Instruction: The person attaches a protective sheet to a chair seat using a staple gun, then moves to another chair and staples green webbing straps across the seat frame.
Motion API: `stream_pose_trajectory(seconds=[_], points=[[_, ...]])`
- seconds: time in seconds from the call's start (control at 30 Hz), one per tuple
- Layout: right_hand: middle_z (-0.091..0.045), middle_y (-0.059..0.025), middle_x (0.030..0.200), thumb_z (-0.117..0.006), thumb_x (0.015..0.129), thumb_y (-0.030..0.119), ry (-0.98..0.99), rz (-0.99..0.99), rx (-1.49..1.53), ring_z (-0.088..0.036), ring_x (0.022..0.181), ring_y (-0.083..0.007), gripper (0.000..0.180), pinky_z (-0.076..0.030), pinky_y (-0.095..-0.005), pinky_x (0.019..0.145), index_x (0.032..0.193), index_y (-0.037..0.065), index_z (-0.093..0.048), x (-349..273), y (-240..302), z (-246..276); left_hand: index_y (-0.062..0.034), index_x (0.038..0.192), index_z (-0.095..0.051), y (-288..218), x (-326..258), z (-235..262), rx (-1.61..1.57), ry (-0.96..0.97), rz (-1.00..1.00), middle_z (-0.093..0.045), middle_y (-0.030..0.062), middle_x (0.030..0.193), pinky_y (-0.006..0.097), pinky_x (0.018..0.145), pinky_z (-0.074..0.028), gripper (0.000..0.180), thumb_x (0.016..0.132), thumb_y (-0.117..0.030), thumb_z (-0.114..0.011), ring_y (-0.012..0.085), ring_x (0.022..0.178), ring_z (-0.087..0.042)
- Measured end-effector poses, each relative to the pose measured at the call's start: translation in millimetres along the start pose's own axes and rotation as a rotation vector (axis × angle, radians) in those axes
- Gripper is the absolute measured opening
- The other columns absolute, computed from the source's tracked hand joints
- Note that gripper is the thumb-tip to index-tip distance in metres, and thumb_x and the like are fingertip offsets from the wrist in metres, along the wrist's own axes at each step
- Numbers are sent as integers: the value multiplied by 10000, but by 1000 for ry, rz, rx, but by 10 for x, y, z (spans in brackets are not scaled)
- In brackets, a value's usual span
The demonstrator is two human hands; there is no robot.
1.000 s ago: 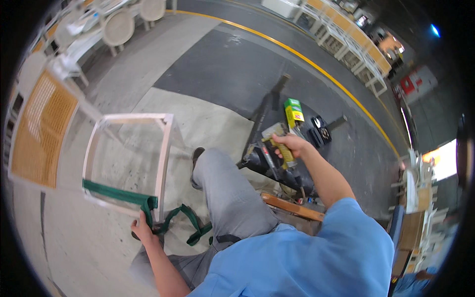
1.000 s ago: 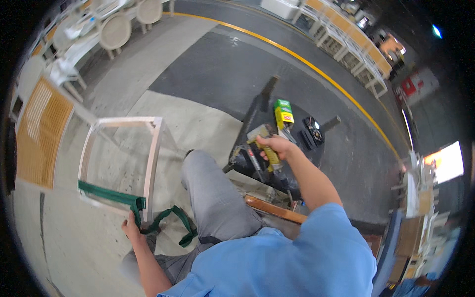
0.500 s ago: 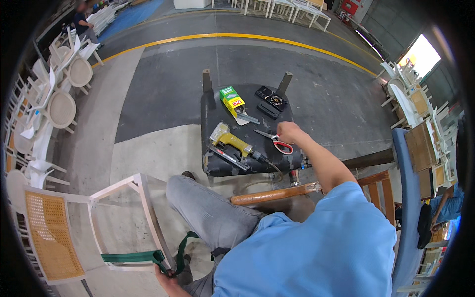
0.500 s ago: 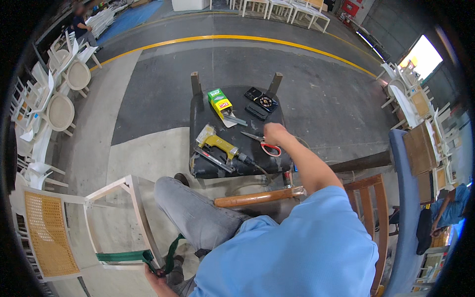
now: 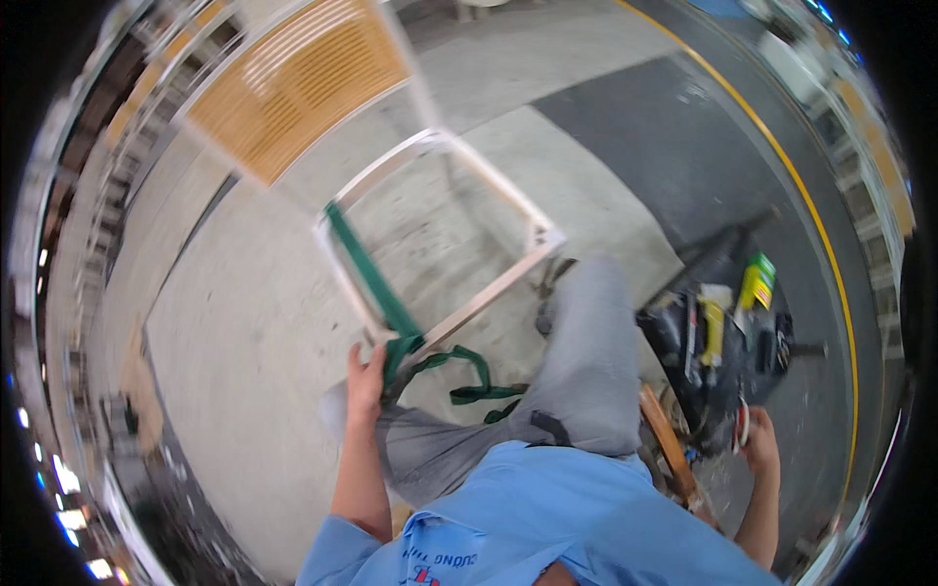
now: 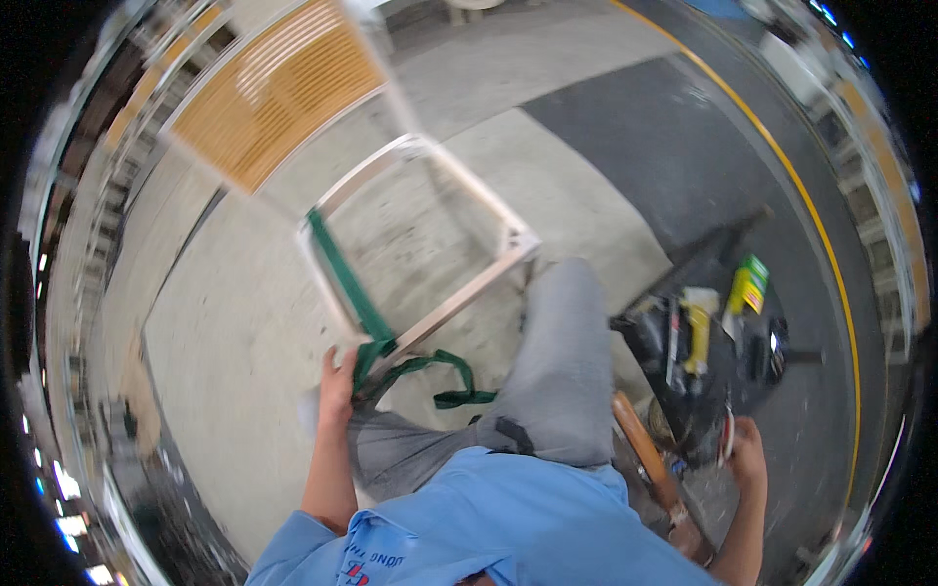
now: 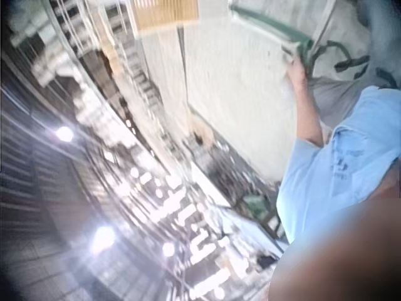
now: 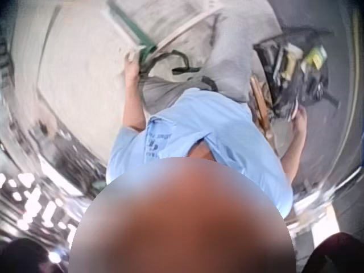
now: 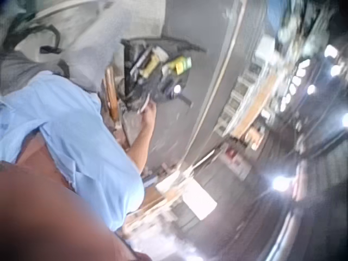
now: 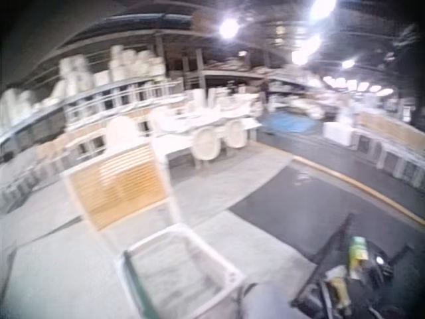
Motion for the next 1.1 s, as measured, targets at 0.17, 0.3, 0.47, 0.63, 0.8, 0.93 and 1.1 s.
stream_pose_trajectory(seconds=[0.17,0.3,0.47,0.63,0.8,0.93,1.1], points=[[-621,-57,986,-674,802,-22,212,361,102,-636,762,-155,725,-527,-282,648,1493,56,-470,-187,969,-940,-71,1572,-394,-3,-283,65,-374,483,44,-732,77,955,281,531,-514,568,1044,-160,-586,127,710,-657],[-647,-49,1144,-816,798,76,533,748,-366,-632,974,-140,704,-518,-286,876,1445,43,-541,141,1721,-2224,-76,1547,-449,-72,-188,19,-624,391,-54,-745,88,933,269,551,-518,510,1051,-123,-559,120,712,-659],[-675,-121,1027,-810,810,504,723,1482,-1103,-681,1006,-361,559,-506,-481,864,1209,148,-649,-76,2245,-4099,-59,1523,-476,-215,-80,-12,-696,329,-169,-745,111,921,272,635,-572,474,1057,-112,-541,134,761,-694],[-670,-103,1043,-787,823,522,870,1667,-1399,-678,1058,-304,525,-458,-467,928,1213,200,-648,-47,2168,-5095,-52,1512,-486,-239,-75,-46,-752,410,-183,-750,121,922,276,701,-609,470,1048,-92,-550,156,831,-733],[-670,-99,1048,-788,828,502,952,1764,-1454,-686,1048,-288,488,-466,-459,913,1190,207,-648,-48,2085,-5441,-51,1517,-483,-221,-65,-41,-762,501,-176,-758,138,966,275,711,-611,494,1030,-79,-561,151,827,-726],[-673,-98,1045,-771,839,412,972,1735,-1580,-691,1049,-292,438,-479,-462,898,1199,196,-647,-26,2027,-5577,-48,1520,-479,-197,-32,-43,-742,493,-188,-763,149,983,276,682,-610,504,1024,-72,-561,141,796,-717],[-688,-109,973,-727,857,333,1018,1946,-1266,-716,938,-332,368,-529,-487,802,1187,189,-646,-98,1995,-5614,-40,1507,-490,-128,-73,31,-783,498,-169,-764,151,995,295,685,-619,494,1019,-60,-561,153,805,-724]])
Point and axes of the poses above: each hand's wrist, its own x-axis towards the middle knuckle, its own z-axis out of the back of the hand, y = z × x, the point moved 2 cm from there along x, towards the middle knuckle
